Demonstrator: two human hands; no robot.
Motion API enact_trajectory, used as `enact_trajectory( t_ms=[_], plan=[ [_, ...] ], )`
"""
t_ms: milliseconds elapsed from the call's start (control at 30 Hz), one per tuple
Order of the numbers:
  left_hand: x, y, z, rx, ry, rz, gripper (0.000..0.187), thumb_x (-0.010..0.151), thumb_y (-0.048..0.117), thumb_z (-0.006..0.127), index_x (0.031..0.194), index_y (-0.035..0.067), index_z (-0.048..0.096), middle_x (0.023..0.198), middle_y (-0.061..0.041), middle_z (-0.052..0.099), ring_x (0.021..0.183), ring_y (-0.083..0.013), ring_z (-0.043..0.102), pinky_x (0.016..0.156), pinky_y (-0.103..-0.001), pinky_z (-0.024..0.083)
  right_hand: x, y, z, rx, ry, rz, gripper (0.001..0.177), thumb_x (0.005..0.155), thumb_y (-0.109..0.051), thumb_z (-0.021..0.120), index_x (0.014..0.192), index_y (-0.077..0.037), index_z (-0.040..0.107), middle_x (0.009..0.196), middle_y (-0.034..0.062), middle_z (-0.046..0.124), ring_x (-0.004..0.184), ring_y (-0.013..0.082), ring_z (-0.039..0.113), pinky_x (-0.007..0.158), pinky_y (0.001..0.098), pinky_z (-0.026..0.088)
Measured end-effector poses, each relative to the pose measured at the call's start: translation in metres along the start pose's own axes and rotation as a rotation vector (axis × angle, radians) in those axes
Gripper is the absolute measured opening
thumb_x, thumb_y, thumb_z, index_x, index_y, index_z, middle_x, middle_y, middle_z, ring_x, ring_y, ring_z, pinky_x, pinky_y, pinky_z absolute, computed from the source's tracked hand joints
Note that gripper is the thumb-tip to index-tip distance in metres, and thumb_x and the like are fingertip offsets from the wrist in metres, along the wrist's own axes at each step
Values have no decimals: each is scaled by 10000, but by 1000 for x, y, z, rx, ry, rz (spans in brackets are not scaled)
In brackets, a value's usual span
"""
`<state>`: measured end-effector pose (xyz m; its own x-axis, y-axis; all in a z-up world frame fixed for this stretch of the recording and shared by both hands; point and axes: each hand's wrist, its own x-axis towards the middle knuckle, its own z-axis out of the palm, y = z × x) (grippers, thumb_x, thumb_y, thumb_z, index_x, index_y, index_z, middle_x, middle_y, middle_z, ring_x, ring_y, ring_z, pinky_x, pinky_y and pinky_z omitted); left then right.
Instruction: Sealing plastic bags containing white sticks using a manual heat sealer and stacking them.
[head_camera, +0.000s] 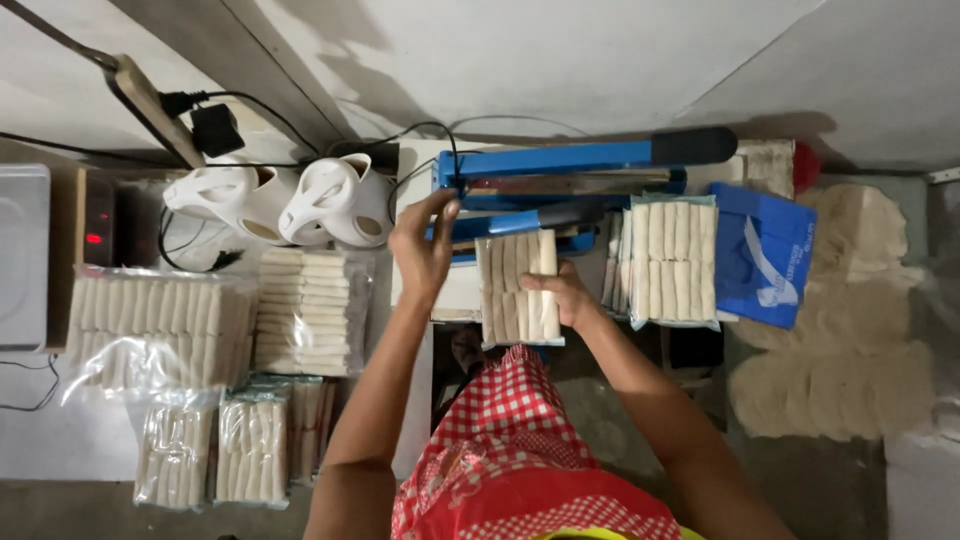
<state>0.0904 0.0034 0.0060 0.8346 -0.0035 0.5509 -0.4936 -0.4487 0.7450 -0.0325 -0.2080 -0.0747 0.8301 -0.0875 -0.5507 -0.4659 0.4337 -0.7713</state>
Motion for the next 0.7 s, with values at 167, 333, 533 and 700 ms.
enact_trajectory(
  t_ms=[167, 333, 533, 700],
  plan=[
    [38, -8, 17, 44, -756, -318, 542, 1067, 593, 413, 992, 182, 758, 842, -149, 751, 903, -486, 691, 818, -601, 513, -10, -16, 17, -3, 93, 99, 359, 658, -136, 912, 907, 28, 711, 700, 145, 673, 649, 304, 719, 637, 448, 584],
    [39, 3, 62, 312, -971, -276, 633, 1032, 644, 364, 1013, 158, 769, 885, -181, 771, 955, -455, 734, 888, -554, 565, -7, -18, 18, -34, 113, 79, 318, 651, -114, 896, 869, 19, 707, 660, 106, 641, 616, 252, 685, 612, 402, 566],
    [17, 4, 88, 519, -925, -132, 583, 1054, 568, 351, 928, 139, 726, 808, -153, 762, 854, -406, 769, 798, -508, 608, 3, -1, 0, 2, 135, 118, 312, 655, -101, 905, 851, 33, 702, 644, 115, 636, 595, 249, 686, 605, 388, 574],
    [4, -4, 93, 530, -842, -95, 500, 1049, 531, 401, 899, 164, 706, 768, -130, 745, 786, -392, 770, 744, -523, 613, 16, 16, -13, 13, 135, 170, 373, 665, -107, 926, 897, 67, 693, 672, 159, 659, 606, 304, 711, 615, 444, 593]
  ],
)
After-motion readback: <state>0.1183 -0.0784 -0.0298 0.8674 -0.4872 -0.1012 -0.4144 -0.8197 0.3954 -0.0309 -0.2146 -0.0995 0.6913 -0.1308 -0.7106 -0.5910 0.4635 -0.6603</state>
